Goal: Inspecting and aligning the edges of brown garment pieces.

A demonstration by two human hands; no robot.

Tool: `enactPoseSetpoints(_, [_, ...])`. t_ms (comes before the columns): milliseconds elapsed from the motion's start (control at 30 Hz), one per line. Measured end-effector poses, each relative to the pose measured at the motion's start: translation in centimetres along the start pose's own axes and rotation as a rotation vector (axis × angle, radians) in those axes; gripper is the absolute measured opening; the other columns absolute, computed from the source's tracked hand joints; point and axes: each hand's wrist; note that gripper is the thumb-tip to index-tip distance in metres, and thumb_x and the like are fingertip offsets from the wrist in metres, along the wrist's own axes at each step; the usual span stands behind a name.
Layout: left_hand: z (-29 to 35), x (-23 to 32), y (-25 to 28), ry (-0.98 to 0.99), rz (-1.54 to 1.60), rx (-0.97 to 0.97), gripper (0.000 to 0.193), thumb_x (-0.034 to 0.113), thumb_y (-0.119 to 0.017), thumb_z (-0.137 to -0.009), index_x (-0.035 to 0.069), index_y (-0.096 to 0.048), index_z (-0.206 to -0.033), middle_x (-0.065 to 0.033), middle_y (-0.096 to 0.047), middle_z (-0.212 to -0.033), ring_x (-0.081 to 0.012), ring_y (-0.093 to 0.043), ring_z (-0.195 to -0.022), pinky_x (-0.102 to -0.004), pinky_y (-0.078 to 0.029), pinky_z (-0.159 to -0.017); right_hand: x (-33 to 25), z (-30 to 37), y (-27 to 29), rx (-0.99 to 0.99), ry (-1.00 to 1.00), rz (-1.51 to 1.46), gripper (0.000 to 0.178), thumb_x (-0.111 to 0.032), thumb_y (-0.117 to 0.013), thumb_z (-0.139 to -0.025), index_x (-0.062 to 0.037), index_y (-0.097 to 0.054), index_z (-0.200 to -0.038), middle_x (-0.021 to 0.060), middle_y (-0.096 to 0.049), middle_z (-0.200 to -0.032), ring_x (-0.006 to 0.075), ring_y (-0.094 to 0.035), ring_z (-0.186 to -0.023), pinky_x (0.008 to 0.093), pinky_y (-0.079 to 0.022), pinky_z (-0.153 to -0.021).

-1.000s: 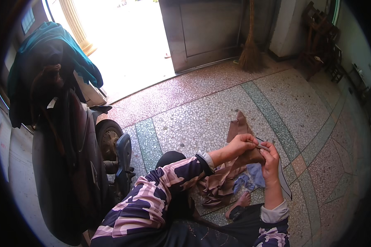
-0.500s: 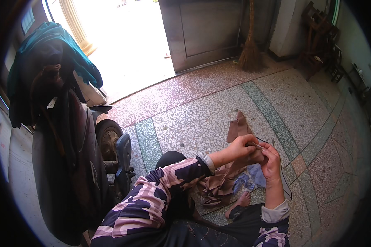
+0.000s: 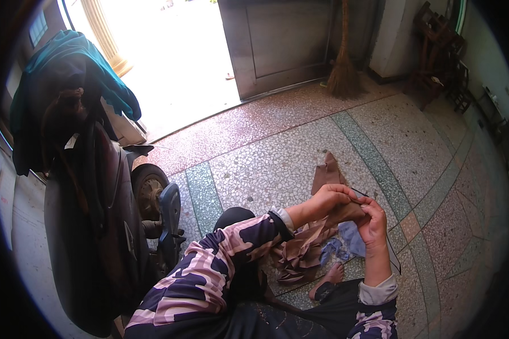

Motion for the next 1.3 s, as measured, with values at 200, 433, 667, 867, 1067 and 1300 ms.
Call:
enactPoseSetpoints(200, [-0.4, -0.3, 0.3, 0.010, -0.020, -0.028, 0.016, 0.002, -0.053, -0.083, 0.000, -0.063, -0.096, -0.0044, -0.063, -0.091, -0.0112, -0.058, -0.086, -0.0214, -0.046, -0.078, 0.8, -0.3, 0.8, -0.004, 0.114, 0.164, 0.019, -0.002, -0.049, -0.082, 0.0030, -0.057, -0.098, 0.0108, -0.061, -0.093, 0.0180, -0.061, -0.084, 0.0279, -0.050, -0.076])
enactPoseSetpoints(433, [0.5, 0.5, -0.5, -0.145, -0.470, 0.072, 0.016, 0.005, -0.057, -0.082, 0.002, -0.063, -0.096, -0.0029, -0.062, -0.089, -0.0092, -0.056, -0.083, -0.0220, -0.046, -0.075, 0.2, -0.2, 0.5, 0.005, 0.014, 0.226, 0.019, -0.001, -0.050, -0.082, 0.0028, -0.057, -0.099, 0.0112, -0.061, -0.095, 0.0166, -0.061, -0.082, 0.0256, -0.050, -0.073])
enactPoseSetpoints(667, [-0.1, 0.0, 0.1, -0.123, -0.430, 0.100, 0.015, 0.005, -0.058, -0.080, 0.002, -0.063, -0.095, -0.0031, -0.062, -0.087, -0.0092, -0.056, -0.082, -0.0215, -0.045, -0.073, 0.1, -0.3, 0.4, 0.011, 0.007, 0.093, 0.019, 0.000, -0.048, -0.081, 0.0030, -0.056, -0.098, 0.0111, -0.061, -0.092, 0.0190, -0.061, -0.083, 0.0287, -0.051, -0.074])
enactPoseSetpoints(867, [-0.3, -0.3, 0.7, 0.022, -0.012, 0.030, 0.014, 0.003, -0.055, -0.081, 0.000, -0.063, -0.092, -0.0051, -0.063, -0.089, -0.0119, -0.059, -0.082, -0.0220, -0.047, -0.073, -0.2, 0.1, -0.3, -0.023, 0.011, -0.017, 0.020, 0.001, -0.047, -0.080, 0.0033, -0.057, -0.098, 0.0123, -0.060, -0.094, 0.0199, -0.061, -0.085, 0.0286, -0.050, -0.077])
enactPoseSetpoints(1067, [-0.5, -0.4, 1.0, 0.034, -0.024, -0.003, 0.014, 0.004, -0.054, -0.083, 0.001, -0.062, -0.094, -0.0047, -0.062, -0.089, -0.0116, -0.058, -0.081, -0.0215, -0.047, -0.073, 0.9, -0.3, 0.6, -0.012, 0.164, 0.236, 0.018, 0.001, -0.050, -0.082, 0.0037, -0.059, -0.097, 0.0089, -0.061, -0.093, 0.0139, -0.059, -0.082, 0.0240, -0.047, -0.077])
enactPoseSetpoints(1300, [-0.5, -0.4, 0.9, 0.061, -0.027, 0.062, 0.013, 0.006, -0.057, -0.084, 0.002, -0.061, -0.096, -0.0033, -0.061, -0.090, -0.0101, -0.057, -0.082, -0.0202, -0.046, -0.072, 1.3, -0.5, 1.1, 0.006, 0.409, 0.679, 0.017, 0.000, -0.050, -0.084, 0.0024, -0.058, -0.099, 0.0052, -0.060, -0.091, 0.0089, -0.055, -0.081, 0.0210, -0.044, -0.074])
Point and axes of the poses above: each hand's wrist, its own z-axis away from the middle knuckle, its own y-axis out of the back of the hand, x = y × z
